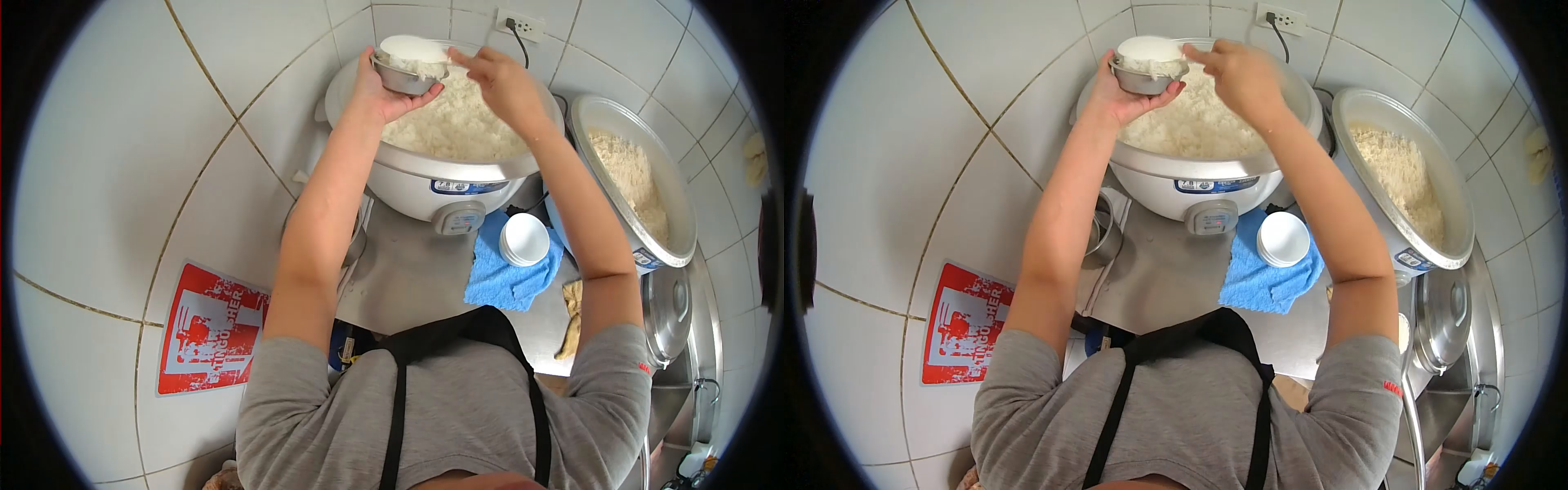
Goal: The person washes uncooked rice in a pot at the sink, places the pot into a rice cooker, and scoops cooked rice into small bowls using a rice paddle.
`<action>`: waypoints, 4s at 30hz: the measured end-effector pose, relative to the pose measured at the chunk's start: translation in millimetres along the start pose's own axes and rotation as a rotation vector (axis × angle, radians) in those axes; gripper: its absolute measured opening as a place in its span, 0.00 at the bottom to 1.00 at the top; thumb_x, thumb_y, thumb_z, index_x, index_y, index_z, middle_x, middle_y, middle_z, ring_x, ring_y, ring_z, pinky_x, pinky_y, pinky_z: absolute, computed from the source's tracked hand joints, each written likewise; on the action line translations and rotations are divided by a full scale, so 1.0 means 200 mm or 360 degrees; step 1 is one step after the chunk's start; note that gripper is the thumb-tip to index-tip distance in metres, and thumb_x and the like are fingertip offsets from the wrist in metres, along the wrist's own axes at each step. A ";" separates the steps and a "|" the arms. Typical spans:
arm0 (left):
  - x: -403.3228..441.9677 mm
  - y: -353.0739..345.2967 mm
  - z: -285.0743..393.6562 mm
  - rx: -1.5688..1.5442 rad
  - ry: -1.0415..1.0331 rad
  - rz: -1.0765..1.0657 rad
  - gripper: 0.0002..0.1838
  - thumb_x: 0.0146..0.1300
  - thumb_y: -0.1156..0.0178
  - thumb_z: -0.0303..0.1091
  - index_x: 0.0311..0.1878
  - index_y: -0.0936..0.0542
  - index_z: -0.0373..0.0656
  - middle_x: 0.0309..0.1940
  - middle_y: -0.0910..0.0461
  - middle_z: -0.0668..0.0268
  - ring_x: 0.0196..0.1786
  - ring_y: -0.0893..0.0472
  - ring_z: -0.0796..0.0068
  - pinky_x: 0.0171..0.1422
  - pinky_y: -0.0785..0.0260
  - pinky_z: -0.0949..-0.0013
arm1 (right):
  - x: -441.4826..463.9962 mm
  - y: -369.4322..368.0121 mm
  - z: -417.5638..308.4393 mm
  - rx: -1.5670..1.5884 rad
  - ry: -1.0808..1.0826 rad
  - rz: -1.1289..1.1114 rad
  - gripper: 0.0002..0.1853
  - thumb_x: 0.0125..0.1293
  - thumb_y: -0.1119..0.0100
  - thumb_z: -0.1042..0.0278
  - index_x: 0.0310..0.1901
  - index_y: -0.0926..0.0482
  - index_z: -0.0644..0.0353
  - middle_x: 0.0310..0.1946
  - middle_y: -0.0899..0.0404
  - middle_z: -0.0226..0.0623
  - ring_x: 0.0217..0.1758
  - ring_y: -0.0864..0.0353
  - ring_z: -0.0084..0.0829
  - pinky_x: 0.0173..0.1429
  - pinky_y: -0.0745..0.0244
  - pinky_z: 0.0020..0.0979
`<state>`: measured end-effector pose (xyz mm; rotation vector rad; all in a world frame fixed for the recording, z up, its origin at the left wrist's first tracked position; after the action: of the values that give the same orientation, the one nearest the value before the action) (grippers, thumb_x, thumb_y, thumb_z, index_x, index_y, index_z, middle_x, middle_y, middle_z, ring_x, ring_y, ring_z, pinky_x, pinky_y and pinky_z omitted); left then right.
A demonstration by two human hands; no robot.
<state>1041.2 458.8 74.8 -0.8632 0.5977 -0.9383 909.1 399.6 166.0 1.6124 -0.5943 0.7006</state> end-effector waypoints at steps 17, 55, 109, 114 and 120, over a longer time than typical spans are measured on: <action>-0.06 -0.13 0.04 0.0416 -0.0309 0.0030 0.33 0.58 0.56 0.59 0.60 0.36 0.46 0.61 0.38 0.53 0.62 0.36 0.49 0.56 0.37 0.43 | -0.04 -0.32 0.15 -0.0200 -0.0365 -0.0342 0.18 0.68 0.68 0.60 0.43 0.31 0.67 0.30 0.23 0.57 0.34 0.22 0.54 0.39 0.28 0.47; -0.09 -0.03 0.10 0.0523 -0.0420 0.0155 0.42 0.56 0.52 0.66 0.65 0.41 0.45 0.65 0.43 0.52 0.66 0.42 0.48 0.66 0.53 0.37 | -0.16 -0.42 0.16 0.0816 -0.1089 -0.0567 0.23 0.68 0.68 0.51 0.24 0.30 0.59 0.15 0.32 0.39 0.15 0.35 0.37 0.22 0.38 0.38; -0.15 -0.23 0.19 0.0268 -0.1230 -0.0266 0.37 0.57 0.58 0.64 0.61 0.38 0.46 0.60 0.37 0.61 0.62 0.36 0.58 0.64 0.42 0.48 | -0.13 -0.52 0.17 0.2038 -0.1553 -0.0539 0.23 0.68 0.68 0.46 0.21 0.39 0.54 0.11 0.47 0.24 0.09 0.53 0.18 0.12 0.53 0.27; -0.14 -0.19 0.18 0.0481 -0.1279 -0.0118 0.36 0.57 0.57 0.63 0.61 0.37 0.47 0.60 0.37 0.62 0.62 0.36 0.59 0.62 0.41 0.48 | -0.03 -0.41 0.12 0.1421 -0.1440 -0.0396 0.24 0.68 0.69 0.46 0.20 0.40 0.53 0.10 0.48 0.24 0.08 0.54 0.19 0.12 0.55 0.27; -0.13 -0.10 0.16 0.0493 -0.0996 -0.0140 0.34 0.58 0.57 0.62 0.61 0.37 0.47 0.59 0.35 0.61 0.61 0.35 0.58 0.61 0.41 0.46 | -0.03 -0.33 0.04 0.0726 -0.1069 -0.0484 0.28 0.68 0.72 0.46 0.23 0.34 0.63 0.10 0.37 0.37 0.08 0.39 0.31 0.15 0.41 0.37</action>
<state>1044.0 487.8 109.8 -0.8470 -0.1229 -0.7562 954.2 402.0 116.1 2.3287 -0.6693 0.0418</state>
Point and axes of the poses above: each hand's wrist, its own x-axis towards the middle knuckle, its own y-axis out of the back of the hand, z = x × y, the point moved 9 cm from there along x, towards the middle knuckle
